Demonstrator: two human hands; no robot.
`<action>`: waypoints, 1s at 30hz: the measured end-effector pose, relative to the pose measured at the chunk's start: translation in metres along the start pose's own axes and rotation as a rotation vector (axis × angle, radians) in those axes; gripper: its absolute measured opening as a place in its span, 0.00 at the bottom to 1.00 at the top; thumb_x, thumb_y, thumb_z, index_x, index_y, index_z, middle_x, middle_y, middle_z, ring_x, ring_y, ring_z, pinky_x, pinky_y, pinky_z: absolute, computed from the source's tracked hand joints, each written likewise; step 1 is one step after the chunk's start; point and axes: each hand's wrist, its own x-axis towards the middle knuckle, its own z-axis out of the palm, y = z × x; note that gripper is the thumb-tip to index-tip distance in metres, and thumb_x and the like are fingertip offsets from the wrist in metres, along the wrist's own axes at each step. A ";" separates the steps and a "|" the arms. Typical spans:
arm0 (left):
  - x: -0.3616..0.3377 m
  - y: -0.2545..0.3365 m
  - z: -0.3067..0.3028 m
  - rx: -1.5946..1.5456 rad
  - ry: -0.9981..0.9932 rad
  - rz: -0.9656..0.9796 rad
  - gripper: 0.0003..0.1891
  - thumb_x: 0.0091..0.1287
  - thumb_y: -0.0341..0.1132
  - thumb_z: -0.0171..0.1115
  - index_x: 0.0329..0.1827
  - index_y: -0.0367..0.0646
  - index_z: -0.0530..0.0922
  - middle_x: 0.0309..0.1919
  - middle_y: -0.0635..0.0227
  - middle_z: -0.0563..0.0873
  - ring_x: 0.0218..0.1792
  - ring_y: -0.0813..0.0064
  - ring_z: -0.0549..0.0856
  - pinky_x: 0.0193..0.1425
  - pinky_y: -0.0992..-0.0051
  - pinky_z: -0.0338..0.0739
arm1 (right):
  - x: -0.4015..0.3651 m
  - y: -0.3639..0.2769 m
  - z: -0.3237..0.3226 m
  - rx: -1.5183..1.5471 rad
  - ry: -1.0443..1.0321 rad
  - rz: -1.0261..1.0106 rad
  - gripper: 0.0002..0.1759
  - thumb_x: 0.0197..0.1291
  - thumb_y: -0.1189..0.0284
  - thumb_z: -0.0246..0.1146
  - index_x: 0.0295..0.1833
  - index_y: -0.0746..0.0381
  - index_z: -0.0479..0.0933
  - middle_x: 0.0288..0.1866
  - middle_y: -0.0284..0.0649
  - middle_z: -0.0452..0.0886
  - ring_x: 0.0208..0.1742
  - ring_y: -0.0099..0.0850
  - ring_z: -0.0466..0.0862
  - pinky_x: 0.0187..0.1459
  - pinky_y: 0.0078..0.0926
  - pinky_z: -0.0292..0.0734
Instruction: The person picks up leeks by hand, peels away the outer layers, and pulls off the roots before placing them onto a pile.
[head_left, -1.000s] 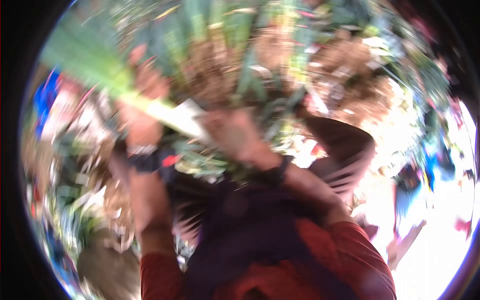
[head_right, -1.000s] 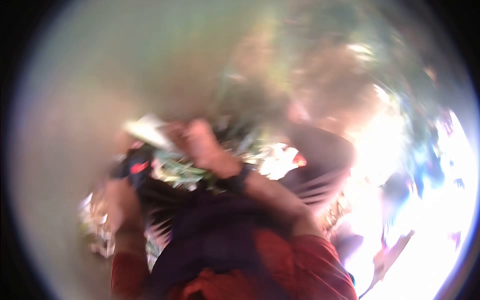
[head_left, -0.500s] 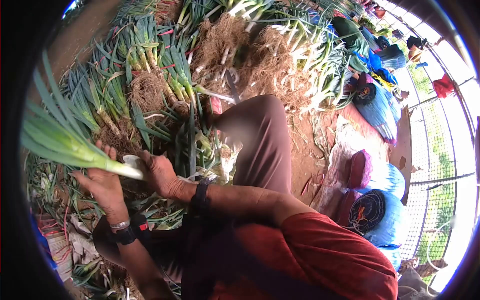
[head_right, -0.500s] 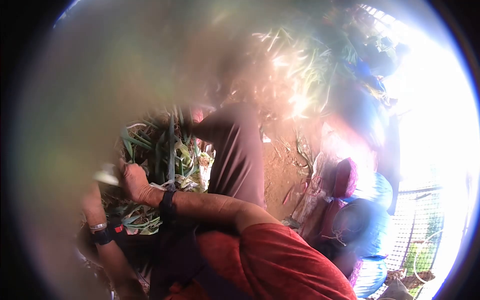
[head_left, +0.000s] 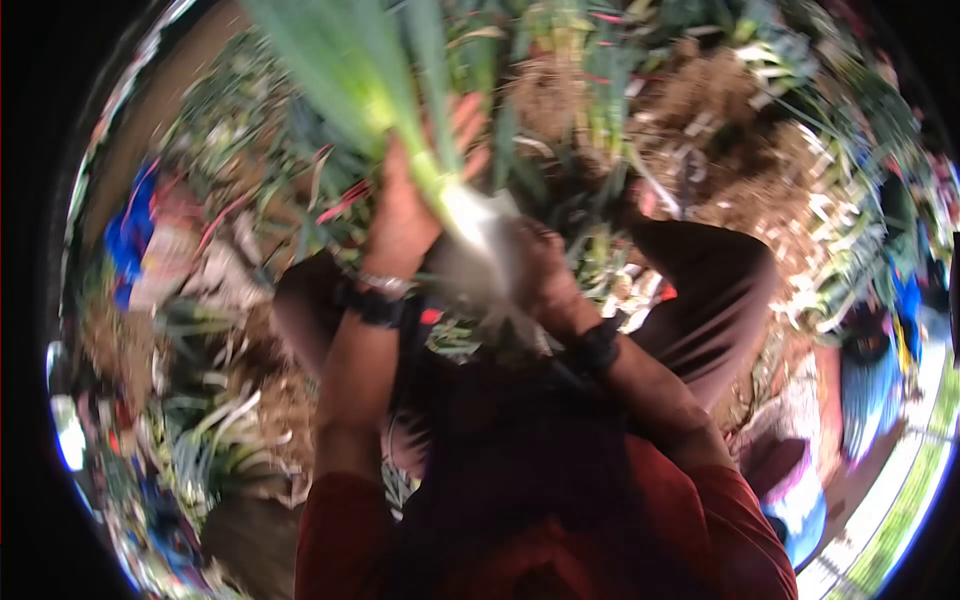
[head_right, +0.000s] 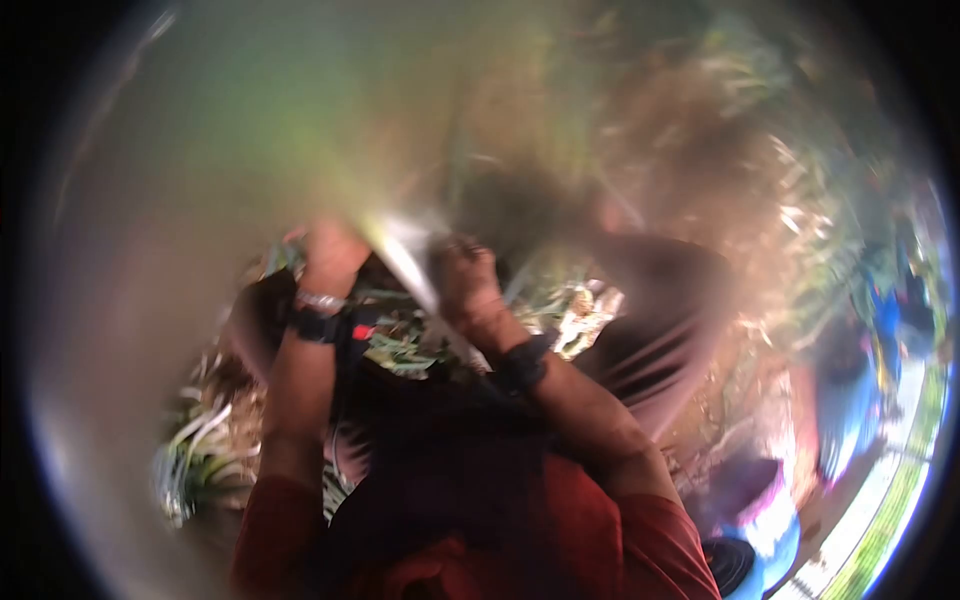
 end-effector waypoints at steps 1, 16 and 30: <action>-0.004 0.010 0.000 0.023 -0.057 0.004 0.48 0.67 0.73 0.39 0.77 0.40 0.53 0.77 0.55 0.57 0.78 0.60 0.55 0.79 0.54 0.48 | -0.001 -0.004 0.009 0.263 0.033 0.185 0.12 0.59 0.75 0.62 0.49 0.65 0.77 0.41 0.39 0.81 0.43 0.32 0.82 0.46 0.30 0.78; -0.037 0.075 -0.032 0.112 0.452 0.130 0.49 0.58 0.81 0.41 0.52 0.36 0.78 0.25 0.74 0.73 0.25 0.78 0.73 0.27 0.75 0.69 | -0.015 0.091 -0.030 -1.512 -0.452 -0.191 0.13 0.52 0.71 0.64 0.44 0.63 0.81 0.39 0.50 0.85 0.40 0.48 0.85 0.41 0.44 0.79; -0.064 0.142 -0.105 -0.146 0.611 0.391 0.31 0.69 0.62 0.54 0.47 0.36 0.77 0.18 0.76 0.68 0.15 0.84 0.64 0.18 0.84 0.60 | 0.010 -0.044 0.076 -0.342 -0.783 -0.020 0.21 0.71 0.65 0.58 0.61 0.68 0.73 0.51 0.39 0.80 0.52 0.30 0.80 0.55 0.28 0.74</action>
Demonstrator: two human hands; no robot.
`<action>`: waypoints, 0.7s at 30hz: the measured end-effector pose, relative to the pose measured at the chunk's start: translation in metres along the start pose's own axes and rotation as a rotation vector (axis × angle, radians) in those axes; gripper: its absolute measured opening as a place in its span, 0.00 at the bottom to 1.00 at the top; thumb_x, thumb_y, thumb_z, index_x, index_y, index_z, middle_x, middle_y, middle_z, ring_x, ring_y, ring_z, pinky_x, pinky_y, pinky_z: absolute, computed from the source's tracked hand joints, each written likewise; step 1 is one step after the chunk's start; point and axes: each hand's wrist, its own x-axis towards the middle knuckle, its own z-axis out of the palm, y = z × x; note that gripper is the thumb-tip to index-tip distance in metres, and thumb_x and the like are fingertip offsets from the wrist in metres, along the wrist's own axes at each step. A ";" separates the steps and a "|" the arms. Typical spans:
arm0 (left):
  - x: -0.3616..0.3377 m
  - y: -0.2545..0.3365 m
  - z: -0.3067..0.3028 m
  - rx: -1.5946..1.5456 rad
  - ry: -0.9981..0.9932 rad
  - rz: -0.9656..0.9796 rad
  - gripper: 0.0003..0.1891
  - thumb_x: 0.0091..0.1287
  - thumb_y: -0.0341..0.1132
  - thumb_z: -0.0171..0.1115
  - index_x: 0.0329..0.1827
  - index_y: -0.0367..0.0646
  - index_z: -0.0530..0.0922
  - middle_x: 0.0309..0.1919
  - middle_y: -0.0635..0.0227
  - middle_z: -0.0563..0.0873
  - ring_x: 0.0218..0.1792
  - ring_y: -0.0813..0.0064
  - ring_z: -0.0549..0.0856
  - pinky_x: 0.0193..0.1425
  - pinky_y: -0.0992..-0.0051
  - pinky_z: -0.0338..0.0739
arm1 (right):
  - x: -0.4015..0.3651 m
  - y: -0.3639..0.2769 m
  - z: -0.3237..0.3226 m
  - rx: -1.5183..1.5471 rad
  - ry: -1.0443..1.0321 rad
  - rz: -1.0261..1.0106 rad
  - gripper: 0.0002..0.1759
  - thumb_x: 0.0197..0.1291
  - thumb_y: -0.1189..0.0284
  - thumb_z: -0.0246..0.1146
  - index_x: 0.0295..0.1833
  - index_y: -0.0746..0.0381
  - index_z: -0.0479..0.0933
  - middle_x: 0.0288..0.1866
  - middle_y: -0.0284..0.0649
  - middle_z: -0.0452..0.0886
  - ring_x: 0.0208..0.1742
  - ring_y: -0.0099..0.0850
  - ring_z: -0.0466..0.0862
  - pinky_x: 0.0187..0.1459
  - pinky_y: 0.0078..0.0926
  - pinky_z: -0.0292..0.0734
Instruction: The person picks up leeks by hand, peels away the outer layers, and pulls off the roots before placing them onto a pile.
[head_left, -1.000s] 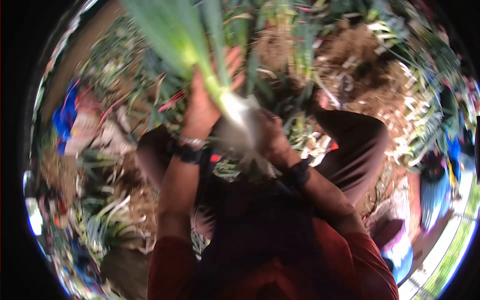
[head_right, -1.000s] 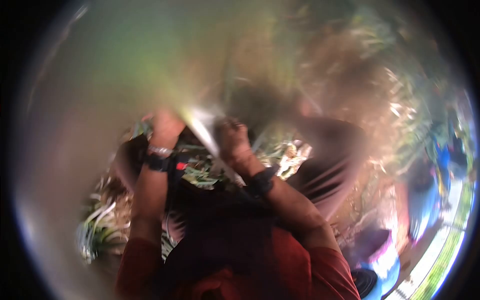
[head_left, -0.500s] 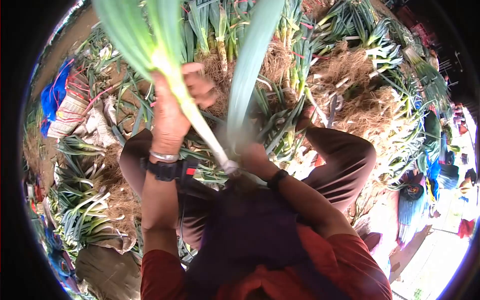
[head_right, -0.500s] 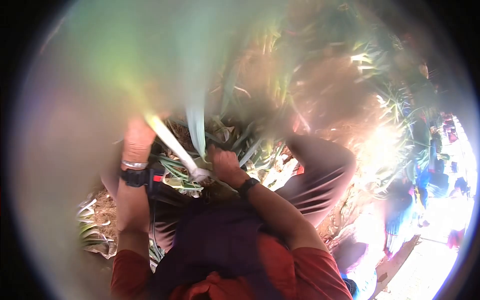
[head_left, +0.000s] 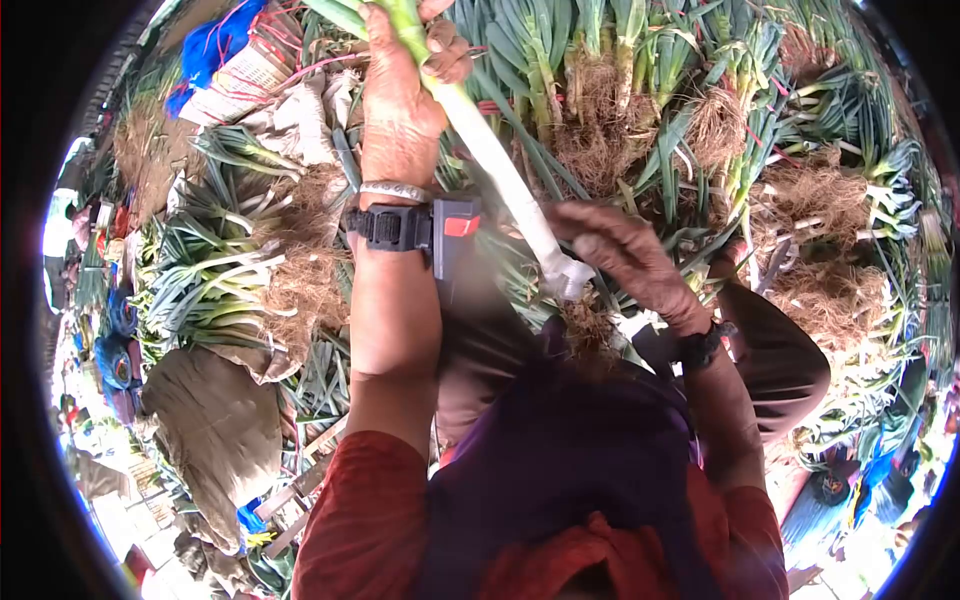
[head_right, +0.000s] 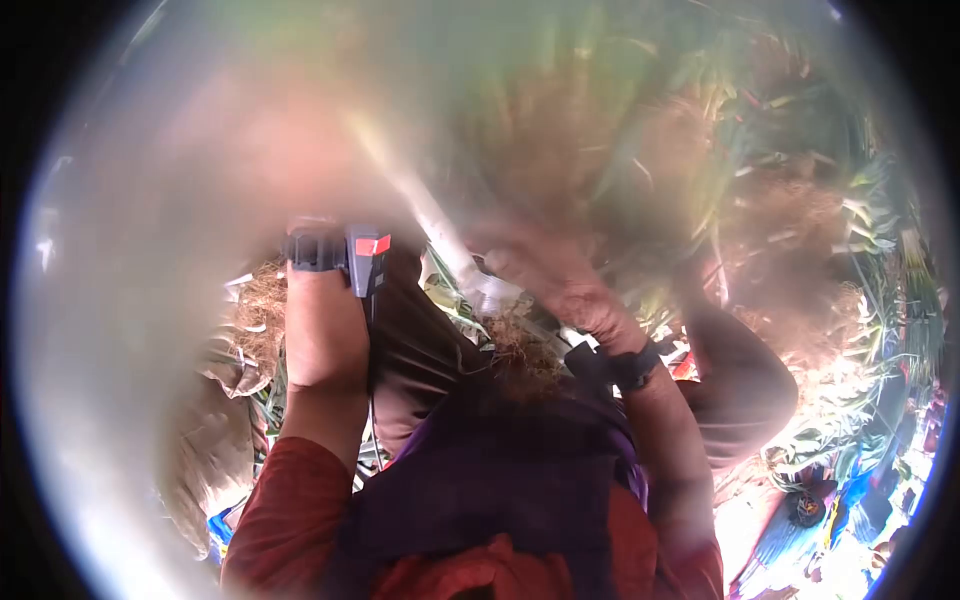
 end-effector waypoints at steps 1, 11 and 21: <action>0.002 0.001 -0.002 -0.023 -0.030 -0.011 0.31 0.69 0.62 0.55 0.47 0.35 0.77 0.18 0.76 0.68 0.15 0.84 0.65 0.18 0.83 0.61 | -0.005 -0.003 0.003 -0.064 -0.015 0.015 0.21 0.72 0.64 0.58 0.61 0.69 0.73 0.50 0.40 0.80 0.51 0.29 0.79 0.55 0.27 0.73; -0.015 -0.028 0.014 0.109 0.110 0.036 0.18 0.71 0.49 0.59 0.48 0.43 0.69 0.26 0.64 0.79 0.21 0.76 0.76 0.23 0.78 0.73 | -0.019 0.001 0.022 -0.345 0.324 -0.183 0.11 0.68 0.69 0.61 0.43 0.68 0.79 0.30 0.36 0.79 0.31 0.25 0.77 0.36 0.24 0.72; 0.009 -0.034 -0.028 0.091 0.259 -0.020 0.12 0.72 0.43 0.60 0.44 0.46 0.69 0.24 0.69 0.77 0.19 0.81 0.73 0.18 0.80 0.68 | -0.170 0.027 -0.007 -0.551 0.352 0.162 0.02 0.61 0.81 0.64 0.38 0.67 0.81 0.28 0.41 0.82 0.28 0.25 0.81 0.31 0.21 0.73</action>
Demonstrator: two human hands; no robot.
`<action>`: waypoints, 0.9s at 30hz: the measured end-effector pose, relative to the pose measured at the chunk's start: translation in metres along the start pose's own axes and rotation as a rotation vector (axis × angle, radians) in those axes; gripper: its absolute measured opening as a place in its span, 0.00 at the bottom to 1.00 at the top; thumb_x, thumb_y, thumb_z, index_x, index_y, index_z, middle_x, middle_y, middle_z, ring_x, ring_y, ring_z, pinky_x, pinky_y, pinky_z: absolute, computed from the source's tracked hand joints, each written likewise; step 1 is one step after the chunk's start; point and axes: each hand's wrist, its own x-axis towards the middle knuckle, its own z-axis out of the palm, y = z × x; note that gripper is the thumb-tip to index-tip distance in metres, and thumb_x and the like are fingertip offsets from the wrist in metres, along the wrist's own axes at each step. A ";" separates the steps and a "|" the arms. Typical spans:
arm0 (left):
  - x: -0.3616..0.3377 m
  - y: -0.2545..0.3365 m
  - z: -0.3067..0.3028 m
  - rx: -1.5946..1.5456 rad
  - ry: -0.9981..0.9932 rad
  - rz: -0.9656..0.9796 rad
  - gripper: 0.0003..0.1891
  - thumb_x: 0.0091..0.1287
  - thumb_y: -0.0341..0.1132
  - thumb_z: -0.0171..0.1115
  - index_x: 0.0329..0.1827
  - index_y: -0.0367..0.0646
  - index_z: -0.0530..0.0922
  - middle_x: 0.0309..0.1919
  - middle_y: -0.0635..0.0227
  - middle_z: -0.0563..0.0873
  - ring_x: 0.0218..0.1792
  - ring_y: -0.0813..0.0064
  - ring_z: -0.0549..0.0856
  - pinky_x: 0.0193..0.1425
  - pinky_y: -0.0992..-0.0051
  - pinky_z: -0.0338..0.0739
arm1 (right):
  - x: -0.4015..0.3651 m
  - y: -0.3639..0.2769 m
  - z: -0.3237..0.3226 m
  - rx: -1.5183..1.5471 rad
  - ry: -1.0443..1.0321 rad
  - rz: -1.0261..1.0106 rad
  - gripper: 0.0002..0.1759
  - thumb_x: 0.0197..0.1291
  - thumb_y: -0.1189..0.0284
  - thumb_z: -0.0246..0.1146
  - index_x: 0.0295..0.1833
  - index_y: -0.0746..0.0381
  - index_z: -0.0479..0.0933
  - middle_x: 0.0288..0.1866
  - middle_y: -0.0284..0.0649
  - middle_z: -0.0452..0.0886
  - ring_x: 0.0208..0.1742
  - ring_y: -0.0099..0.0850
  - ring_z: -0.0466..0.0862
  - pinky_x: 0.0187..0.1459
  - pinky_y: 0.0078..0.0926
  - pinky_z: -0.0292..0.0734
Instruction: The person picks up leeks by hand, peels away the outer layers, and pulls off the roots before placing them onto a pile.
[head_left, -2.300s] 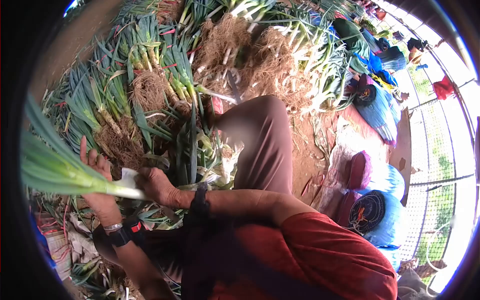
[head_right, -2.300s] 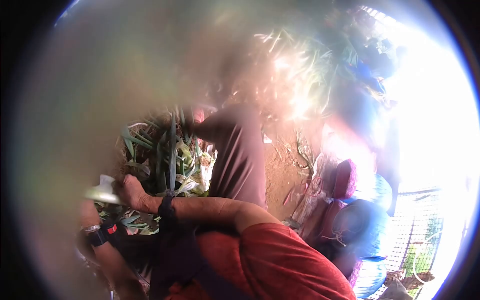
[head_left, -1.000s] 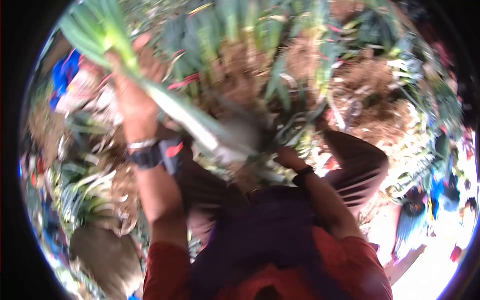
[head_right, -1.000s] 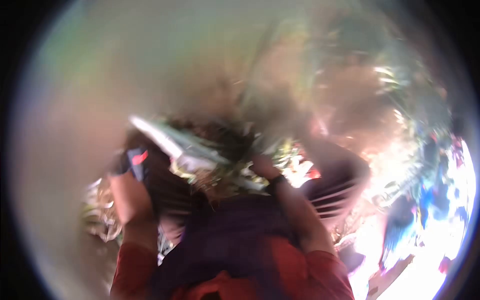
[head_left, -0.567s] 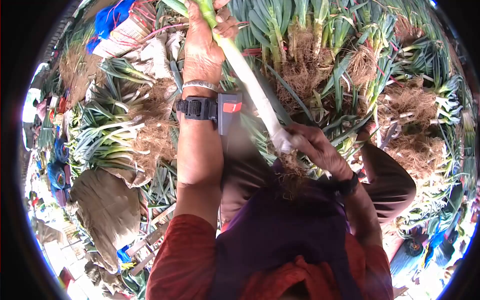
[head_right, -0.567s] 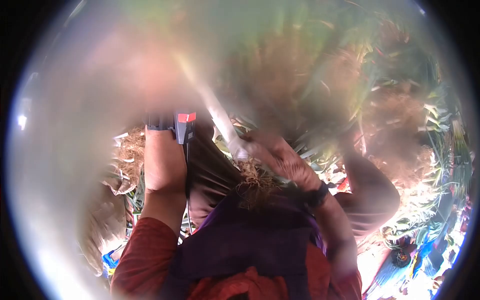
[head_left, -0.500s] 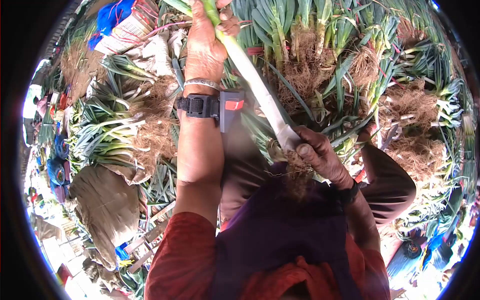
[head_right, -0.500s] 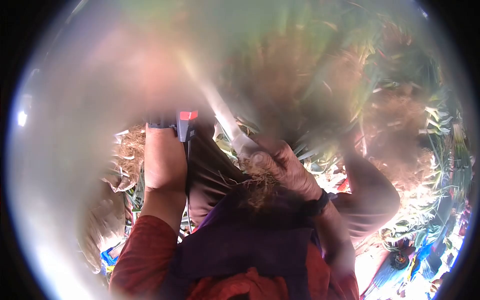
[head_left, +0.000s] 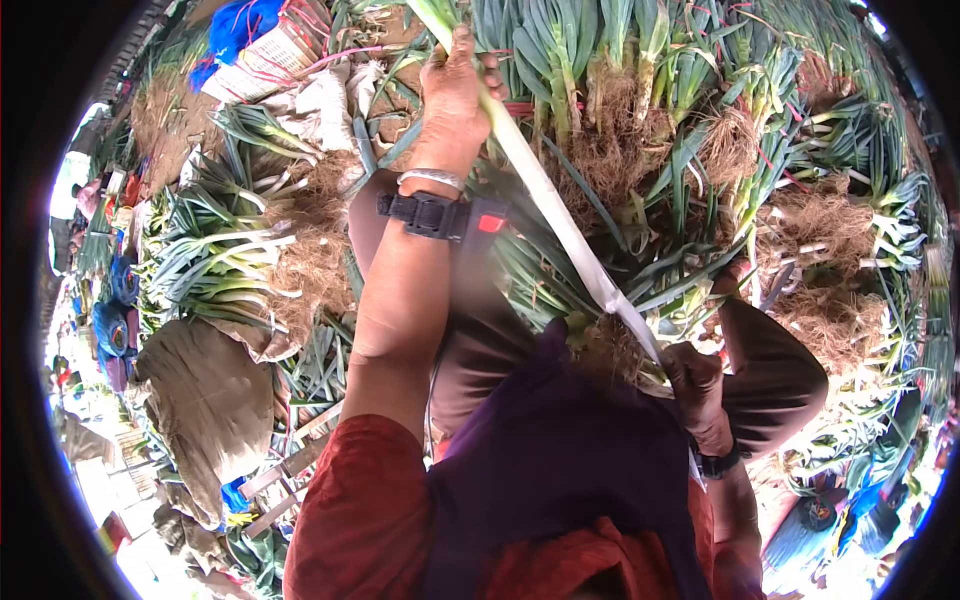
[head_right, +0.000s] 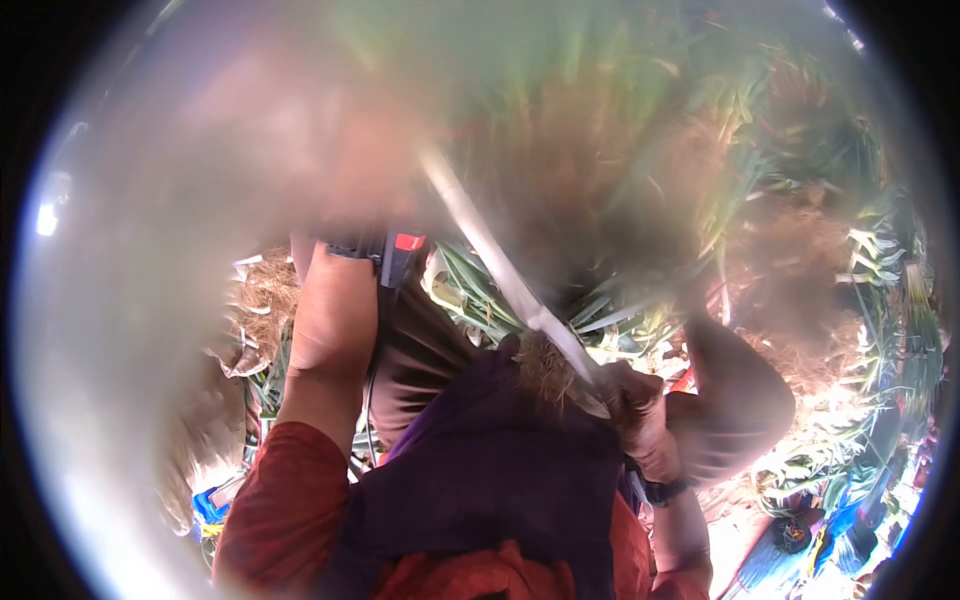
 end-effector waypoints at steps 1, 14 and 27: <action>0.004 0.001 -0.002 0.036 0.073 0.044 0.12 0.72 0.43 0.59 0.44 0.47 0.68 0.24 0.70 0.76 0.19 0.81 0.73 0.18 0.79 0.68 | -0.009 0.000 -0.005 0.043 0.063 0.033 0.01 0.61 0.81 0.64 0.35 0.67 0.80 0.25 0.40 0.79 0.26 0.25 0.78 0.29 0.22 0.70; 0.010 0.001 0.005 -0.011 0.088 0.376 0.18 0.76 0.54 0.47 0.47 0.46 0.66 0.25 0.65 0.80 0.20 0.74 0.77 0.23 0.73 0.74 | 0.096 -0.062 -0.017 -0.282 0.116 -0.220 0.15 0.59 0.83 0.63 0.52 0.63 0.78 0.45 0.47 0.82 0.38 0.44 0.82 0.40 0.36 0.78; -0.007 0.008 -0.008 -0.264 -0.024 0.361 0.21 0.70 0.55 0.59 0.42 0.45 0.70 0.23 0.70 0.74 0.23 0.77 0.73 0.25 0.76 0.71 | 0.191 -0.121 0.040 -0.096 0.015 -0.314 0.07 0.63 0.78 0.63 0.44 0.69 0.79 0.32 0.44 0.81 0.27 0.29 0.82 0.32 0.27 0.78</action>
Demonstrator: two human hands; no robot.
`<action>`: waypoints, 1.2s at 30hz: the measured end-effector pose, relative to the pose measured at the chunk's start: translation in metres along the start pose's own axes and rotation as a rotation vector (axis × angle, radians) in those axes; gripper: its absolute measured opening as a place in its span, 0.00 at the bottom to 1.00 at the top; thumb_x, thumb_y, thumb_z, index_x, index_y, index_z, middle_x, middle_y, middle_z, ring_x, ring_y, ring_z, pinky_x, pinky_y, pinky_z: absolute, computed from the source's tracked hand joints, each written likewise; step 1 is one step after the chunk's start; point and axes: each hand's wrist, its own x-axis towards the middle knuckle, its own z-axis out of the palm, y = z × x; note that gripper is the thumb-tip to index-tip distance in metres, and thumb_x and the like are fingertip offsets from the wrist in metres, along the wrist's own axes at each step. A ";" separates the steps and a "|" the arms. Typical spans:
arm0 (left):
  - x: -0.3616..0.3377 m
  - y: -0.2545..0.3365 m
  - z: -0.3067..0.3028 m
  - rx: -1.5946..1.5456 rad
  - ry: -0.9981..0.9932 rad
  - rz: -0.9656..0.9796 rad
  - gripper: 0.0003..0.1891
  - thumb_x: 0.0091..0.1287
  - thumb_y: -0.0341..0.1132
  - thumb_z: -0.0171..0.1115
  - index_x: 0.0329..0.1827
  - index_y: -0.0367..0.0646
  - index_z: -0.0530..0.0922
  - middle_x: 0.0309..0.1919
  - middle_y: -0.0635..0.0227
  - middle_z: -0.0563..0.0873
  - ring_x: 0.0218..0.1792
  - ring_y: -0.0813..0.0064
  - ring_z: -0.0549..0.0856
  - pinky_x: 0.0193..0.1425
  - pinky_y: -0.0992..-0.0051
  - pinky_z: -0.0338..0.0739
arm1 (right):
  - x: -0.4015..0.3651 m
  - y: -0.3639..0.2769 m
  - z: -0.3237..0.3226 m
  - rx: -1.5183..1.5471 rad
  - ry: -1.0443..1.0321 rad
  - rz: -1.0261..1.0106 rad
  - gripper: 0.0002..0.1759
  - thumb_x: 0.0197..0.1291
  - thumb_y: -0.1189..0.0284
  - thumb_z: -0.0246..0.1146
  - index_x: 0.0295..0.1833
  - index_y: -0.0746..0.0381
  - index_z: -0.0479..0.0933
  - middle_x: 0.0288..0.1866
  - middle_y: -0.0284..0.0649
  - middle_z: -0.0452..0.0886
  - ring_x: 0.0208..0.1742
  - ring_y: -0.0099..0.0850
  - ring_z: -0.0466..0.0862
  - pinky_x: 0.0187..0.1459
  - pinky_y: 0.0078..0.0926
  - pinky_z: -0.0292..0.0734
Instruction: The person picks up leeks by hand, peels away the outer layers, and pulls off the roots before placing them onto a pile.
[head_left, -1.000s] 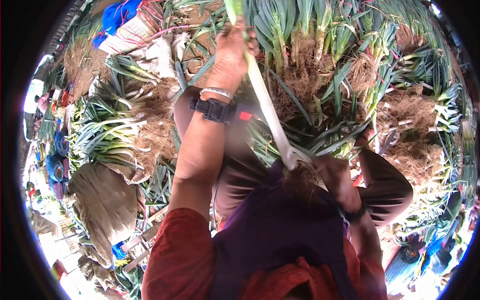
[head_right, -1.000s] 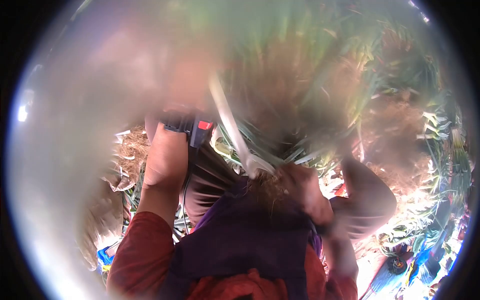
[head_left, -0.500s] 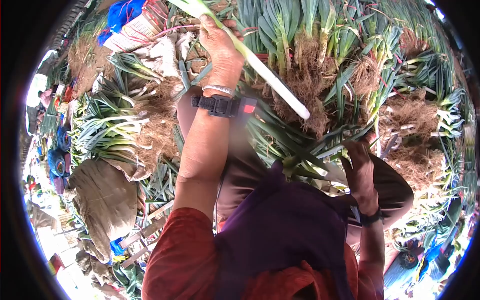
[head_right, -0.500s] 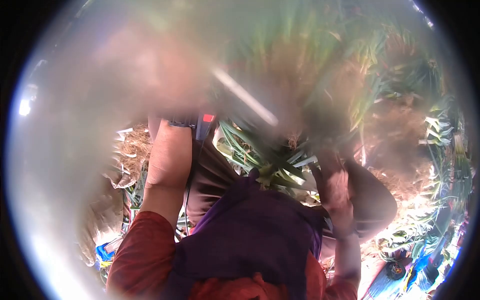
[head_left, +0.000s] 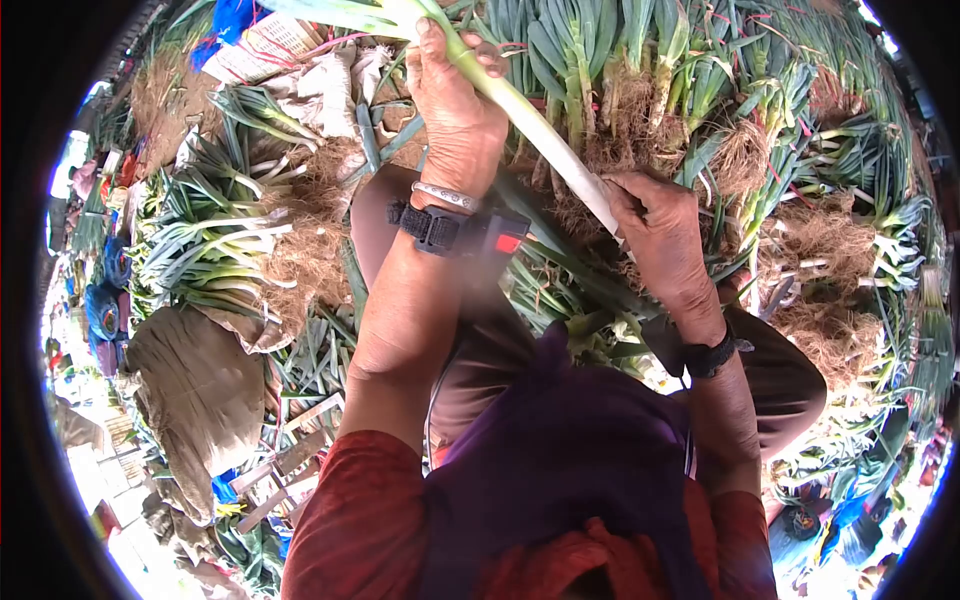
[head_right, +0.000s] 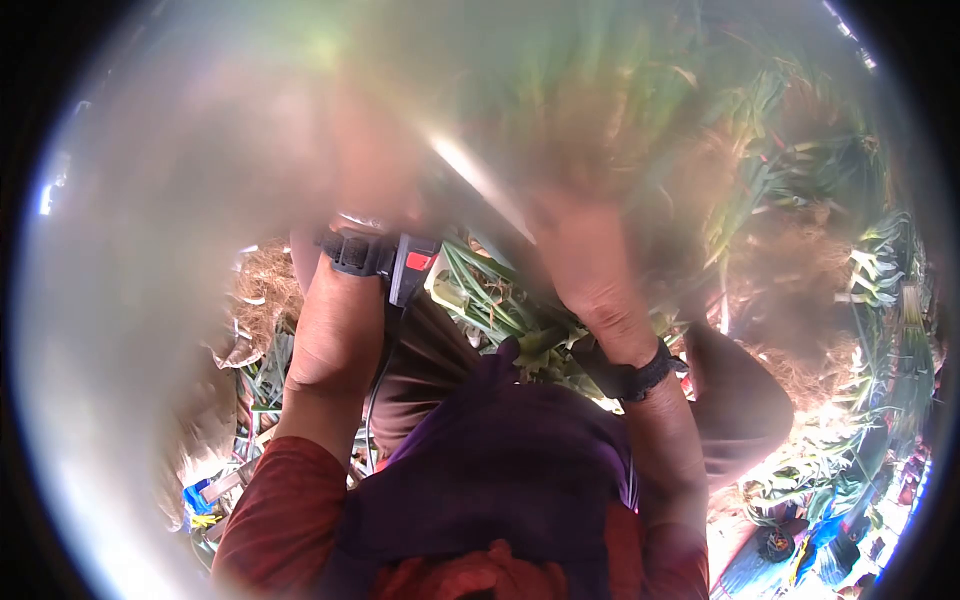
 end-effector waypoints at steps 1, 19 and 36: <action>-0.004 0.005 0.001 0.026 0.004 -0.005 0.21 0.71 0.54 0.59 0.46 0.43 0.73 0.24 0.71 0.75 0.22 0.78 0.73 0.25 0.78 0.71 | -0.002 0.000 0.001 0.088 -0.022 0.073 0.06 0.63 0.78 0.62 0.43 0.69 0.79 0.32 0.42 0.81 0.26 0.25 0.81 0.30 0.25 0.77; -0.011 0.025 0.001 0.405 -0.151 -0.256 0.27 0.71 0.58 0.56 0.58 0.43 0.75 0.29 0.72 0.80 0.25 0.77 0.78 0.26 0.77 0.75 | -0.042 0.020 0.033 0.794 0.195 0.542 0.09 0.69 0.70 0.58 0.42 0.66 0.76 0.20 0.32 0.74 0.18 0.19 0.74 0.20 0.18 0.68; 0.010 0.051 -0.045 -0.211 -0.151 -0.113 0.37 0.61 0.80 0.37 0.26 0.51 0.68 0.16 0.76 0.66 0.19 0.73 0.64 0.25 0.74 0.61 | -0.061 0.078 0.030 2.055 0.618 0.555 0.09 0.64 0.84 0.58 0.50 0.75 0.73 0.46 0.46 0.80 0.46 0.35 0.82 0.50 0.30 0.86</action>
